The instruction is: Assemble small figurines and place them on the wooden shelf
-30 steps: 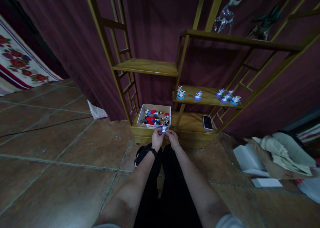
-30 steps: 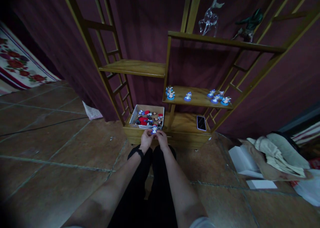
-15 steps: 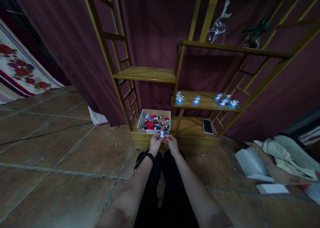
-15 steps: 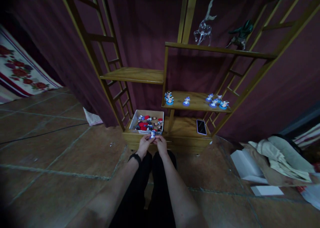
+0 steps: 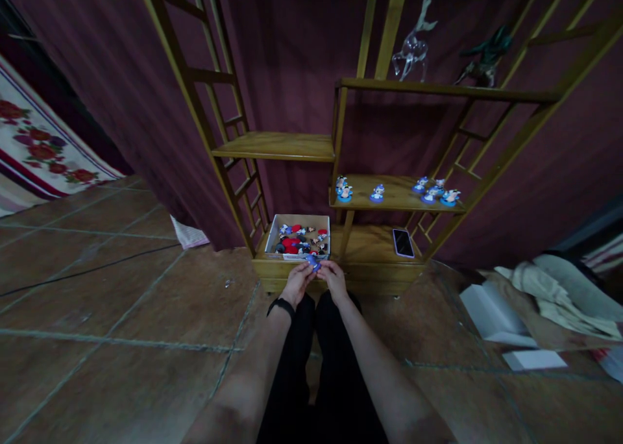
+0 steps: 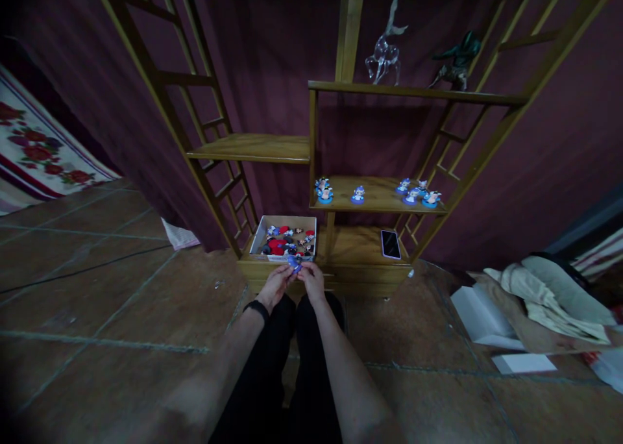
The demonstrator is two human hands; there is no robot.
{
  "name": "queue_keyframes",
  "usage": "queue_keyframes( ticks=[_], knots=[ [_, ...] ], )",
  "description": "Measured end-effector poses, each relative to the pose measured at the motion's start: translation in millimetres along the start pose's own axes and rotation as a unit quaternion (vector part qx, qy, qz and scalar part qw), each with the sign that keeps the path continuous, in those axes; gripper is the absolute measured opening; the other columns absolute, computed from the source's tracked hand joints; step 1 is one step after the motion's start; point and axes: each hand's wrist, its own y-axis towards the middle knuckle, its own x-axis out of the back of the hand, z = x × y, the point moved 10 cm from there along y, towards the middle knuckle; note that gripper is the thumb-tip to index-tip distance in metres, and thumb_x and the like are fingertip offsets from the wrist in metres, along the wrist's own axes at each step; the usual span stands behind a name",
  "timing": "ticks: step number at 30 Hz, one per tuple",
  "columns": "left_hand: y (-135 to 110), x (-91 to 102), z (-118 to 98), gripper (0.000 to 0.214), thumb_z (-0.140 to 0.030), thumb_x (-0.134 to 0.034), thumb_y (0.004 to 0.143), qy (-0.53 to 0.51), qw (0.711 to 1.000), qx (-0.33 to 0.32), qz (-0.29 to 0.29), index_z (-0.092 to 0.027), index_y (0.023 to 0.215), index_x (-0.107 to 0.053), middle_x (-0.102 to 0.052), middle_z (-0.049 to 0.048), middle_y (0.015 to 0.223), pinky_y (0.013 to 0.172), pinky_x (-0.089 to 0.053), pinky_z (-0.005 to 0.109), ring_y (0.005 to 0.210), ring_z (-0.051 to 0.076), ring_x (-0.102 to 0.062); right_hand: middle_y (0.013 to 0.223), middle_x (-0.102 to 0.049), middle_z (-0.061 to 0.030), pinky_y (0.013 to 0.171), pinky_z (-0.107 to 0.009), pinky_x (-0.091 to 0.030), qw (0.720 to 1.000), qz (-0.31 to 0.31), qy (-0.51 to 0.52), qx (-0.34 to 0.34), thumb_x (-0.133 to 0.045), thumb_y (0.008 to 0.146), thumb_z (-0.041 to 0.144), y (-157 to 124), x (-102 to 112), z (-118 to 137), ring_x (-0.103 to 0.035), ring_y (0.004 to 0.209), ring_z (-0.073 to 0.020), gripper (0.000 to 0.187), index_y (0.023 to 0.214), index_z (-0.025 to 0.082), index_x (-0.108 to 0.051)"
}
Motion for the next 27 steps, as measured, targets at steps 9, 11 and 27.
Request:
queue_keyframes(
  ticks=[9,11,27],
  knots=[
    [-1,-9.6,3,0.015,-0.008,-0.066,0.065,0.001,0.999,0.008,0.033,-0.013,0.079,-0.063,-0.064,0.0037,0.075,0.067,-0.049,0.021,0.066,0.009,-0.060,0.086,-0.065,-0.0020,0.069,-0.031,-0.053,0.999,0.002,-0.052,0.012,-0.060,0.064,0.032,9,3,-8,-0.061,0.073,-0.0143,0.027,0.087,0.018,-0.062],
    [-1,-12.3,3,0.020,-0.009,-0.068,0.062,0.002,0.999,0.005,0.040,-0.012,0.080,-0.063,-0.065,0.0036,0.075,0.066,-0.048,0.020,0.066,0.009,-0.059,0.087,-0.065,-0.0024,0.069,-0.031,-0.053,0.998,0.006,-0.065,0.014,-0.060,0.064,0.031,11,4,-11,-0.062,0.075,-0.0152,0.027,0.087,0.018,-0.063],
    [-2,-11.3,-4,0.044,-0.022,-0.077,0.047,0.109,0.990,-0.085,0.003,-0.012,0.088,-0.064,-0.066,0.0044,0.079,0.072,-0.046,0.029,0.068,0.013,-0.058,0.092,-0.067,-0.0043,0.073,-0.034,-0.053,0.996,-0.003,-0.087,0.009,-0.055,0.068,0.036,16,11,-18,-0.063,0.077,-0.0170,0.029,0.089,0.018,-0.066]
  ],
)
